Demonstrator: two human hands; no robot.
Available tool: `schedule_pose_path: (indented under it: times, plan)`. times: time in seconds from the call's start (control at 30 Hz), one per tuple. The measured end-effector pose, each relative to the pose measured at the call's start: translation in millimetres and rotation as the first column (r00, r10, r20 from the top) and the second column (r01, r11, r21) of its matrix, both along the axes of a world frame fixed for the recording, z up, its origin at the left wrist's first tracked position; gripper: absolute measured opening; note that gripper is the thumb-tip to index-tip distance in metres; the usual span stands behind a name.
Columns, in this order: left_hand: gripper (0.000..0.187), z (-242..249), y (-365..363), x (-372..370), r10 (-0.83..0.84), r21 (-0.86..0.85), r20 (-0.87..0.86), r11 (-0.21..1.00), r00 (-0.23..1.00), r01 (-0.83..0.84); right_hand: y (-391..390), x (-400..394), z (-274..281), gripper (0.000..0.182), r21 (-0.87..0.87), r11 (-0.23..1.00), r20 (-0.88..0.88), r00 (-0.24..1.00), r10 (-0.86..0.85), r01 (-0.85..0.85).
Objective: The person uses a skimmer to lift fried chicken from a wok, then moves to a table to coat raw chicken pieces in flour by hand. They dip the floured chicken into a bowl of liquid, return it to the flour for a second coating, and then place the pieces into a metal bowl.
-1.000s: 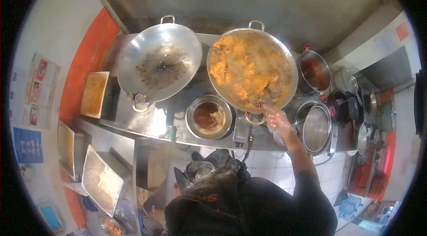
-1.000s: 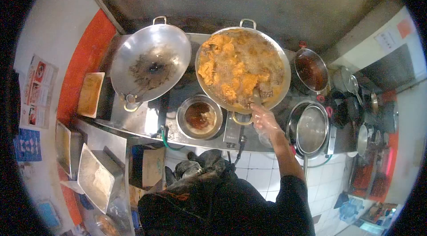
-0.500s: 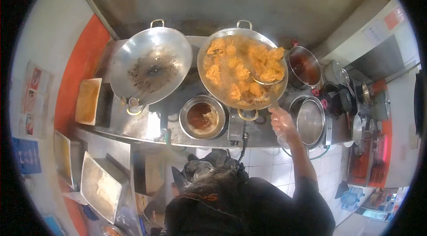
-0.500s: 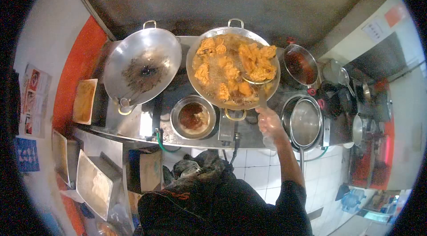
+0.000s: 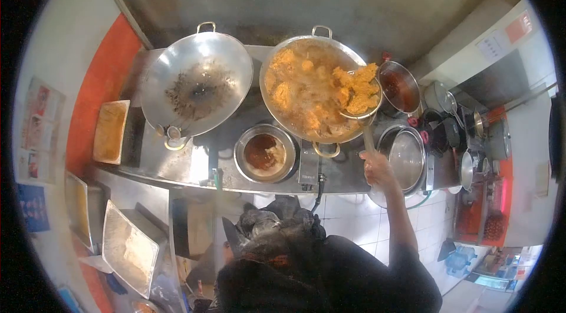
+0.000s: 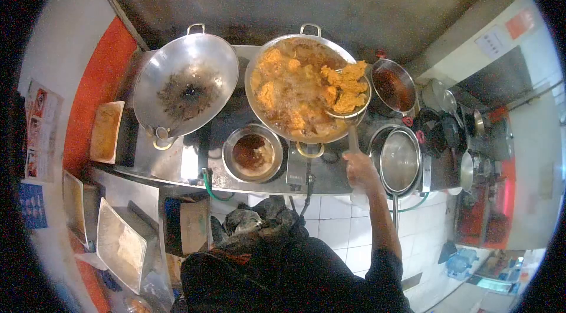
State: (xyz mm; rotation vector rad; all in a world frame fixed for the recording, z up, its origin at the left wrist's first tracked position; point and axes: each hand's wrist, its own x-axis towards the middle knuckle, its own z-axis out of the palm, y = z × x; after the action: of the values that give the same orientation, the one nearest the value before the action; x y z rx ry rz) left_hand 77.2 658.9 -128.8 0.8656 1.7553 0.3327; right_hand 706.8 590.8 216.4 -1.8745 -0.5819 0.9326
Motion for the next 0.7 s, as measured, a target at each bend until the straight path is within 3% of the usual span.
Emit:
schedule_pose_path:
  times: [0.1,0.17,0.27,0.33,0.43,0.53,0.63,0.7]
  plan:
    - [0.032,-10.0,1.6,-6.5,0.002,0.014,0.007,1.000,1.000,-0.002,-15.4,-6.5,6.4,0.016,-0.032,0.995,0.248,0.964,0.096,-0.091]
    - [0.032,-13.1,2.5,-7.6,0.006,0.020,0.007,1.000,1.000,-0.006,-10.2,-15.5,18.6,0.016,-0.051,0.998,0.188,0.981,0.036,-0.027]
    - [0.032,-11.9,7.4,-7.0,0.002,0.029,0.012,1.000,1.000,-0.003,13.3,-26.1,35.3,0.017,-0.081,0.980,-0.183,0.964,-0.194,0.182]
    - [0.032,-12.5,11.8,-6.8,-0.004,0.043,0.013,0.999,1.000,0.004,20.8,-33.5,56.2,0.019,0.007,0.966,-0.414,0.881,-0.232,0.258]
    - [0.032,-21.0,18.3,-13.2,0.002,0.067,0.020,0.998,1.000,-0.004,10.9,-24.9,62.5,0.024,-0.172,0.970,-0.309,0.926,-0.216,0.169]
    - [0.032,-15.2,25.6,-3.4,0.002,0.082,0.027,0.997,1.000,-0.004,10.4,-12.7,35.4,0.025,-0.074,0.988,-0.121,0.982,-0.146,0.137]
    - [0.032,-22.3,22.6,-7.2,-0.006,0.101,0.030,0.995,1.000,0.002,25.1,-23.1,58.9,0.027,-0.161,0.973,0.031,0.987,-0.160,0.163]
    - [0.032,-20.2,24.0,-7.4,-0.004,0.130,0.033,0.992,0.999,0.000,8.7,-8.4,51.2,0.023,-0.162,0.970,-0.073,0.978,-0.198,0.184]
